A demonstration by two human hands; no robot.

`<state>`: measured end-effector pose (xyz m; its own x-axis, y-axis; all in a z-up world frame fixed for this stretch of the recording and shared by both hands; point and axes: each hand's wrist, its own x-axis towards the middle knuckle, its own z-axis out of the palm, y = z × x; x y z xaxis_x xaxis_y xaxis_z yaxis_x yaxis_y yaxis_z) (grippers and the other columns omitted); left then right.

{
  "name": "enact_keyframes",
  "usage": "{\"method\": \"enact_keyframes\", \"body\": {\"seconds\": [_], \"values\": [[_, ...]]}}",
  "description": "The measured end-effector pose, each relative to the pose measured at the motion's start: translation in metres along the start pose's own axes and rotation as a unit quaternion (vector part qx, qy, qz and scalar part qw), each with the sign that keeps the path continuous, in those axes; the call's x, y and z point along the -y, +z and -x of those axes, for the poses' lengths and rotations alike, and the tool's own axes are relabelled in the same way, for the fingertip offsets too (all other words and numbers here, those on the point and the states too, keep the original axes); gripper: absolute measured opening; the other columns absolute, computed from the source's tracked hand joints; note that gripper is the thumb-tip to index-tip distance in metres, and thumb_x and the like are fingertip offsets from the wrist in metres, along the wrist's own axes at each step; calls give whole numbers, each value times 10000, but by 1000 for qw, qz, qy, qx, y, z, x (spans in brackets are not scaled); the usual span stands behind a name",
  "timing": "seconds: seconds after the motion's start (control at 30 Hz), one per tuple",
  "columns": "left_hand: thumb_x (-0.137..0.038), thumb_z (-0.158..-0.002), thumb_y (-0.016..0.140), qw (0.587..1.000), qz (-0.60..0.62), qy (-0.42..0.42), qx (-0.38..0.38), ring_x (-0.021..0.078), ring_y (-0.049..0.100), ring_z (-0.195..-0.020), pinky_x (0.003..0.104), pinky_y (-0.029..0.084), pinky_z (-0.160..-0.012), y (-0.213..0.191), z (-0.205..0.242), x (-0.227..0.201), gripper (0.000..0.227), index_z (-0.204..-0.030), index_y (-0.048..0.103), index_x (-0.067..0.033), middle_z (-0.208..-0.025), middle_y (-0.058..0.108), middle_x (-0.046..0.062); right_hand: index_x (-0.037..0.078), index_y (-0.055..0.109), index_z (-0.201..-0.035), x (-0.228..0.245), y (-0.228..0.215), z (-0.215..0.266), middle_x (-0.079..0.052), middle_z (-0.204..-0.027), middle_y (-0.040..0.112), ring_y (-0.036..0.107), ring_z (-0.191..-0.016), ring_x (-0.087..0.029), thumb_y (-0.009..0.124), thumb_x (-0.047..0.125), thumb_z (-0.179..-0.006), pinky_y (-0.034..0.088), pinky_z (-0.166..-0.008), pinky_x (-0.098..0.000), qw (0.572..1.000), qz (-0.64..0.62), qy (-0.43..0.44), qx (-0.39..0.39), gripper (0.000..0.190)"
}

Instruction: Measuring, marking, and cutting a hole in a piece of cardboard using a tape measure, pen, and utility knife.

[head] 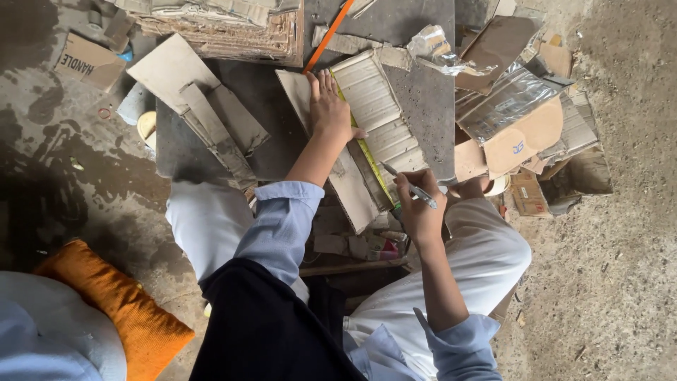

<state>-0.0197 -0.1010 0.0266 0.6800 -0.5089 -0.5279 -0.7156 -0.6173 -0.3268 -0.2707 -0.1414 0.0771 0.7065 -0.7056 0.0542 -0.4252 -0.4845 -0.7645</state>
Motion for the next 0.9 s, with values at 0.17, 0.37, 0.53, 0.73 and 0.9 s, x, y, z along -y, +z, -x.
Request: {"method": "enact_keyframes", "body": {"seconds": [0.17, 0.37, 0.53, 0.73, 0.9], "values": [[-1117, -636, 257, 1000, -16, -9, -3, 409, 15, -1571, 678, -21, -1161, 3, -5, -4, 1419, -1592, 310, -70, -1706, 32, 221, 106, 650, -899, -2, 9, -1, 14, -811, 737, 632, -682, -85, 701, 195, -942, 483, -628, -261, 1000, -13, 26, 4, 111], [-1149, -578, 229, 1000, -14, -19, -8, 413, -11, -1566, 664, -35, -1176, 14, -19, -10, 1536, -1608, 207, -10, -1696, -5, 241, 99, 671, -924, -4, 12, -2, 22, -878, 773, 702, -741, -95, 687, 169, -953, 514, -635, -257, 1000, -4, -4, 1, 77], [-1130, -602, 282, 1000, -12, -13, -12, 415, 2, -1566, 669, -31, -1177, 13, -16, -9, 1474, -1596, 281, -41, -1700, 27, 232, 127, 663, -899, -9, 14, -3, 24, -794, 742, 645, -658, -86, 697, 202, -936, 492, -626, -266, 999, -2, 38, 2, 91], [-1134, -603, 239, 999, -22, -20, -19, 403, 22, -1570, 662, -9, -1171, 10, -12, -8, 1465, -1595, 294, -58, -1704, 41, 216, 109, 645, -896, -11, 11, -4, 5, -736, 724, 607, -576, -82, 705, 188, -948, 453, -528, -274, 1000, 7, 24, 16, 111], [-1118, -646, 248, 999, -14, -9, -29, 426, 26, -1567, 676, -28, -1163, 13, -8, -6, 1373, -1534, 445, -90, -1704, 51, 231, 116, 640, -1055, 15, -13, 4, -103, -1062, 773, 751, -923, -192, 575, 154, -1030, 568, -674, -285, 995, -66, 4, -71, 79]]}}
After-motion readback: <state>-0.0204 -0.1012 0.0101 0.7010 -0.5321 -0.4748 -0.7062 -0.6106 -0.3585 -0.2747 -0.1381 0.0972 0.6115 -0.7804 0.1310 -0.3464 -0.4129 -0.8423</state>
